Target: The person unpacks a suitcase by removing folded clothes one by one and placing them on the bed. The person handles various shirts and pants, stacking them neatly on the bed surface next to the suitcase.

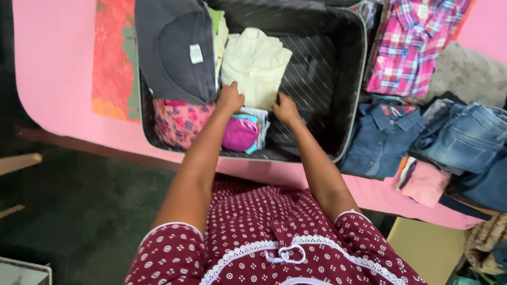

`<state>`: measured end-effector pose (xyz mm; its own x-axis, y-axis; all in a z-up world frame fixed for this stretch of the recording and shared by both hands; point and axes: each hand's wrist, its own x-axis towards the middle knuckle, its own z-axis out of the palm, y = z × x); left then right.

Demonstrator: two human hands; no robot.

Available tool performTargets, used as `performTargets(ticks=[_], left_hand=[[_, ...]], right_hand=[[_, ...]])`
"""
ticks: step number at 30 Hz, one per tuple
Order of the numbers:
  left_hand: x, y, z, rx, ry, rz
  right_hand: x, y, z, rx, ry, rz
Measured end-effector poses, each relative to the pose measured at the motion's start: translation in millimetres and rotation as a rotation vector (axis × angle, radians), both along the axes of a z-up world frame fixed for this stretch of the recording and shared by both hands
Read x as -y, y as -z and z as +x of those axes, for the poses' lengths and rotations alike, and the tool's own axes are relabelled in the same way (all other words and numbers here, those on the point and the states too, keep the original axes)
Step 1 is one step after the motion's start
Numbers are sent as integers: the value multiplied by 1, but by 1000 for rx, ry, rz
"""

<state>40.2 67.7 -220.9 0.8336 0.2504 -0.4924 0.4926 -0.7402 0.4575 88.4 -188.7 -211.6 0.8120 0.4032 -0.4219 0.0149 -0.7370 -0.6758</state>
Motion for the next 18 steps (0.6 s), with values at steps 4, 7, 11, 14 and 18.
performTargets(ticks=[4, 7, 11, 14, 18], left_hand=[[-12, 43, 13, -298, -90, 7], [-4, 62, 4, -109, -142, 69], [5, 76, 7, -227, -247, 1], [7, 87, 5, 94, -248, 93], [0, 88, 4, 135, -316, -60]], right_hand=[[-18, 34, 5, -282, 126, -184], [-26, 44, 4, -257, 203, -208], [-31, 40, 3, -316, 359, -63], [-44, 29, 6, -406, 479, 15], [-60, 17, 17, -622, 578, 109]])
